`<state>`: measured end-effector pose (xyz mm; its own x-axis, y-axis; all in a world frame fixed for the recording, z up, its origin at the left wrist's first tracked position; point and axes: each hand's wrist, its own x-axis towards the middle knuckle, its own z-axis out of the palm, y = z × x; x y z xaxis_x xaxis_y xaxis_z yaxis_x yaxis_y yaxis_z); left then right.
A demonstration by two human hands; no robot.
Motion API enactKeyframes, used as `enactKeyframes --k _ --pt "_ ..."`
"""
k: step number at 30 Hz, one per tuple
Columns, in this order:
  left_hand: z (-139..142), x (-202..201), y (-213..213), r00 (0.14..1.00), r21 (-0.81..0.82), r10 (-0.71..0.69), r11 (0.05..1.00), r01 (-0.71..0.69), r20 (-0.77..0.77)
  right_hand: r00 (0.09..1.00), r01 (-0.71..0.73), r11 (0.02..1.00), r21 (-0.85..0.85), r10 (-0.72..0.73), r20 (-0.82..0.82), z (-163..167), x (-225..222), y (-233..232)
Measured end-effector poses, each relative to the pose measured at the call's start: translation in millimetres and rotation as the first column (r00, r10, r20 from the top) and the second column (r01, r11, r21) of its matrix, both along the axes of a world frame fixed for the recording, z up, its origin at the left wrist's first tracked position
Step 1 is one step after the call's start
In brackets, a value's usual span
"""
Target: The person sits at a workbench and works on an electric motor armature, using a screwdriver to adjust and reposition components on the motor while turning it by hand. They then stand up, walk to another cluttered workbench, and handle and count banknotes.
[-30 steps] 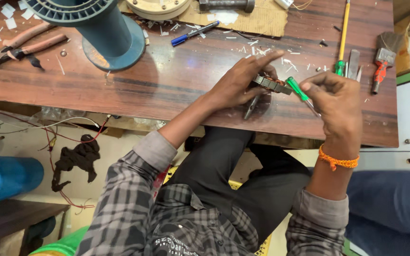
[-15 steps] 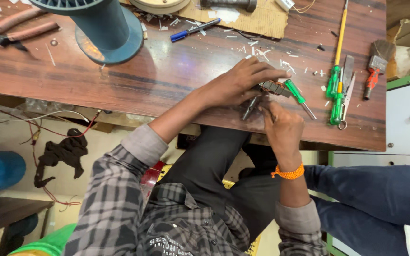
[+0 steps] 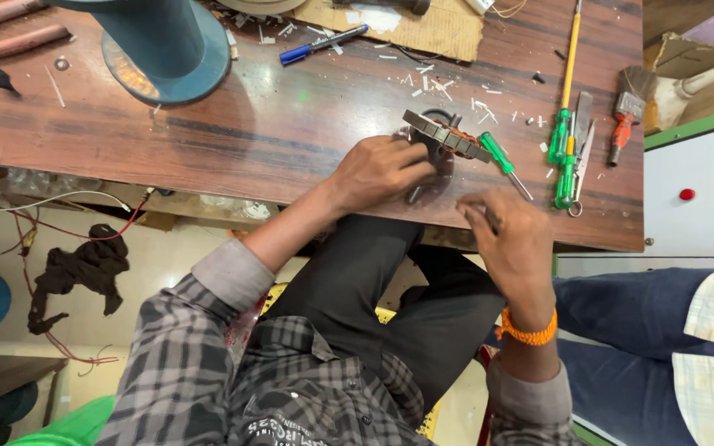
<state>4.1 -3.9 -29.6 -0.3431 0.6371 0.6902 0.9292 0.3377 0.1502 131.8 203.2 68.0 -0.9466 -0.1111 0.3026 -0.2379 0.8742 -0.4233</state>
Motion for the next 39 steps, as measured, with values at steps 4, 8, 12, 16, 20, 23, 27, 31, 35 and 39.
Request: enactKeyframes --k 4,8,12,16,20,23,27,31,35,39 --pt "-8 16 8 0.919 0.368 -0.060 0.925 -0.095 0.391 0.988 0.029 0.989 0.143 -0.006 -0.155 9 -39 -6" --pt "-18 25 27 0.602 0.485 -0.223 0.816 -0.315 0.766 0.994 0.106 0.993 -0.055 -0.108 -0.023 6 -87 -8" --pt "-32 22 50 0.435 0.546 -0.354 0.689 -0.477 0.828 0.976 0.188 0.952 -0.242 -0.152 0.159 -12 -121 6" --pt "-27 16 64 0.360 0.530 -0.389 0.638 -0.558 0.848 0.973 0.213 0.952 -0.220 -0.187 0.135 -33 -135 43" --pt "2 34 58 0.604 0.464 -0.044 0.686 -0.561 0.796 0.956 0.279 0.925 -0.258 -0.243 0.163 -60 -125 72" --pt "25 36 33 0.937 0.483 0.147 0.825 -0.293 0.317 0.981 0.196 0.912 -0.361 -0.178 0.083 -62 -113 88" --pt "47 -18 17 0.980 0.179 -0.104 0.981 0.073 0.172 0.952 0.306 0.761 -0.571 -0.228 0.206 -34 -84 88" --pt "42 -35 20 0.883 0.166 -0.252 0.965 0.200 0.397 0.982 0.177 0.762 -0.623 -0.091 0.168 0 -57 63" --pt "28 -30 23 0.859 0.291 -0.320 0.933 0.213 0.399 0.986 0.134 0.936 -0.324 -0.094 0.136 -2 -40 29" --pt "20 -32 25 0.871 0.320 -0.323 0.924 0.207 0.369 0.998 -0.017 1.000 -0.017 0.016 -0.058 -35 -33 5"
